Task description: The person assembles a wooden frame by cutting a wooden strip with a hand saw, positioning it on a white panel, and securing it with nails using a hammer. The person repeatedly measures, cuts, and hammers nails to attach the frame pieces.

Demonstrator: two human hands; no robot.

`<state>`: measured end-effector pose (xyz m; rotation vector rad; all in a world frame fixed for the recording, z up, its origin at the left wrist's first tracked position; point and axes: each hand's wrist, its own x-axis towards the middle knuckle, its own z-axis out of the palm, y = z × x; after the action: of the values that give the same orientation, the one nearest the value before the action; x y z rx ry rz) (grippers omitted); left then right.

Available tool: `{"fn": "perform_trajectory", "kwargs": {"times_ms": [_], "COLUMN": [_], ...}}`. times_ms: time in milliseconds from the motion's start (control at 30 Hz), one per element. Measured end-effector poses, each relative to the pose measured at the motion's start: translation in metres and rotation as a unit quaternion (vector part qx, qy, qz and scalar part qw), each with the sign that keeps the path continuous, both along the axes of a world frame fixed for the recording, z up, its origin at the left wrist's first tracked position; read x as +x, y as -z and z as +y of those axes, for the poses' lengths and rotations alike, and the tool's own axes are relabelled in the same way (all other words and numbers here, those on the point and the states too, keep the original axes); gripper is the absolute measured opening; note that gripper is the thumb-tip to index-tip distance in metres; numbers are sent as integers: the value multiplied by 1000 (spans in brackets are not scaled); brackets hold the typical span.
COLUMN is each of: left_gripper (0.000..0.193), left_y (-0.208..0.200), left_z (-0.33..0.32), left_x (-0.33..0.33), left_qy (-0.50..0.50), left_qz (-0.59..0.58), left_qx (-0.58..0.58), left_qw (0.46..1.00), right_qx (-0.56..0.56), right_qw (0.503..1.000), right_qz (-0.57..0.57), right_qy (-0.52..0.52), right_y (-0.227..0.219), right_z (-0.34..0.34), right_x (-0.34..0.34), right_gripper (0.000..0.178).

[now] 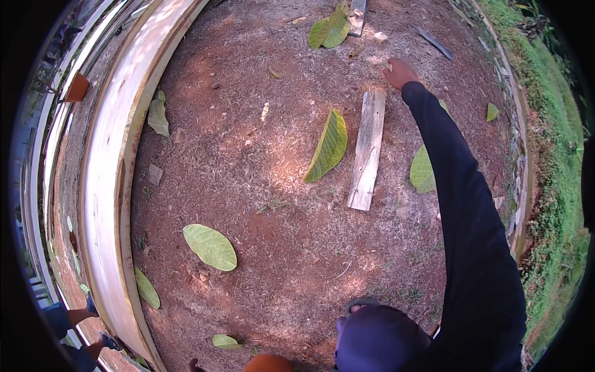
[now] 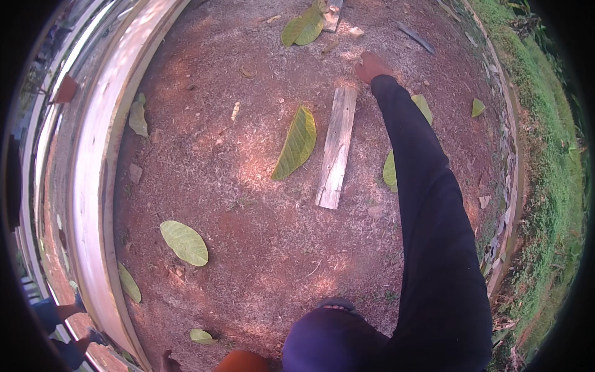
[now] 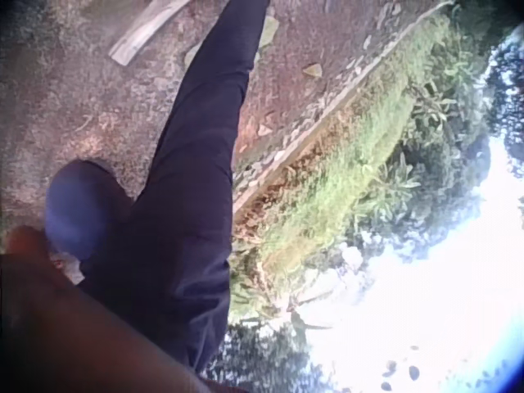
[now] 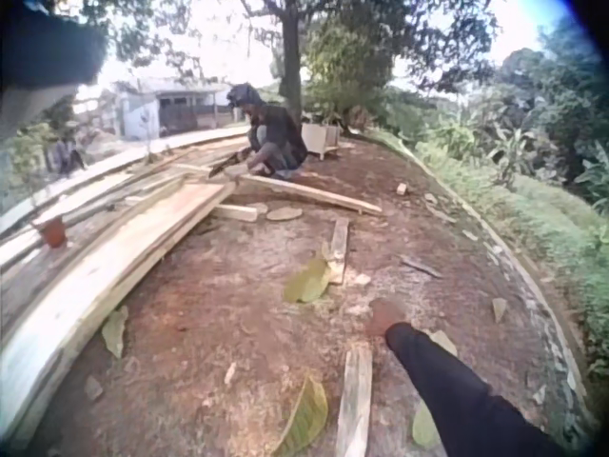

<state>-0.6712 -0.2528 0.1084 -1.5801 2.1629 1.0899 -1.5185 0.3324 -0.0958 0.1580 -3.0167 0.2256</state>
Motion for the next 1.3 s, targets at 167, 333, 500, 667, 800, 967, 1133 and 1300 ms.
{"fn": "perform_trajectory", "kwargs": {"times_ms": [167, 333, 500, 667, 800, 967, 1133, 1300], "left_gripper": [39, 40, 40, 41, 41, 54, 19, 19], "left_y": [-16, -7, 14, 6, -3, -49, -73, -123], "left_z": [53, 93, 102, 123, 126, 121, 81, 30], "left_x": [-52, -66, -66, -24, 18, 40, 92, 183], "left_qy": [177, 84, 82, 75, 123, -47, -138, -133], "left_qz": [-184, -191, -187, -192, -206, -169, 29, 179], "left_qx": [-79, -73, -65, -87, -149, -137, -210, -185], "left_qw": [963, 975, 977, 975, 959, 975, 967, 957], "right_qx": [-27, 72, 105, -75, -402, -525, -403, -326], "right_qw": [999, 992, 991, 995, 911, 745, 664, 548], "right_qz": [-10, -50, -86, 27, -68, -353, -462, -553], "right_qy": [32, 94, 13, -59, -59, -214, -428, -536], "right_y": [15, 37, 64, 12, -32, -130, -246, -292], "right_z": [-14, -42, 25, -5, -37, -224, -351, -482], "right_x": [-75, -128, -184, -115, -28, 143, 307, 517], "right_gripper": [55, 63, 56, 52, 37, 43, 35, 24]}}
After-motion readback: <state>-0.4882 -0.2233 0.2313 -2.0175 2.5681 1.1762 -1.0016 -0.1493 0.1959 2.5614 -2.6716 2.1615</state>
